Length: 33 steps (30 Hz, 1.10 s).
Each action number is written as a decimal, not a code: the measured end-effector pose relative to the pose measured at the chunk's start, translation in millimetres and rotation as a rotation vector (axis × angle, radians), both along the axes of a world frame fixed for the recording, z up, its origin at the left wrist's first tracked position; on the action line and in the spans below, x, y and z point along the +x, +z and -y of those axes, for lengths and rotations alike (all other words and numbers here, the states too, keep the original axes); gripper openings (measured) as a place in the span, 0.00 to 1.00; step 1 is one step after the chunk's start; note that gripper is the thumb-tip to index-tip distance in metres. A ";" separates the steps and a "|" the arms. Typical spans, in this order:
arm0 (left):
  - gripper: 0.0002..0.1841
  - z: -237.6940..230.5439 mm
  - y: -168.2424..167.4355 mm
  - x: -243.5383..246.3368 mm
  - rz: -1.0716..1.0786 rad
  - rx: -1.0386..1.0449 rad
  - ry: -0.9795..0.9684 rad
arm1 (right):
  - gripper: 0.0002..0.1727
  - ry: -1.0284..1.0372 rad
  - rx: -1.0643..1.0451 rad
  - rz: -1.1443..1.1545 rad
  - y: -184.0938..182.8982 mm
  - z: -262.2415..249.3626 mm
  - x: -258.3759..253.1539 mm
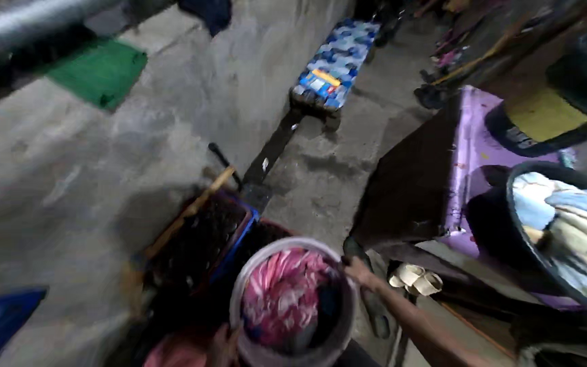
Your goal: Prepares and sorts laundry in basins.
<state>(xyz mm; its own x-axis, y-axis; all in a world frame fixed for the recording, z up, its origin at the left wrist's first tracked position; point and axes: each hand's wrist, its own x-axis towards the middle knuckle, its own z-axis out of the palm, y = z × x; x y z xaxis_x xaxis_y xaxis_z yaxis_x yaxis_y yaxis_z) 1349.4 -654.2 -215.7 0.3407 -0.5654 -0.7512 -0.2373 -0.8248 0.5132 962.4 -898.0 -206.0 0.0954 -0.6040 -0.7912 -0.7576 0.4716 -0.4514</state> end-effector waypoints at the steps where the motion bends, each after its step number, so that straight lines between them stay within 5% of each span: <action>1: 0.28 2.2 13.2 -11.4 -0.024 0.023 0.016 | 0.27 -0.018 -0.016 -0.013 13.2 -7.0 -11.6; 10: 0.31 -1.0 55.5 -118.2 -0.237 0.002 -0.059 | 0.17 -0.176 -0.181 -0.046 58.4 -48.4 -140.3; 21: 0.33 49.1 67.0 -216.9 -0.346 0.022 -0.022 | 0.16 -0.171 -0.251 -0.075 83.1 16.7 -234.1; 33: 0.32 88.1 115.9 -191.1 -0.292 -0.038 0.005 | 0.12 -0.275 -0.344 0.059 108.8 59.4 -193.5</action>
<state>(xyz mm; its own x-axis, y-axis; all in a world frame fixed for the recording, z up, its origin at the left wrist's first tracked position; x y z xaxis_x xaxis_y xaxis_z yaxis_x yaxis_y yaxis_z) 1158.3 -742.3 -99.9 0.1162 -0.5935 -0.7964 -0.0707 -0.8048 0.5894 768.9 -957.5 -97.1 -0.0669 -0.8404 -0.5378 -0.5929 0.4670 -0.6561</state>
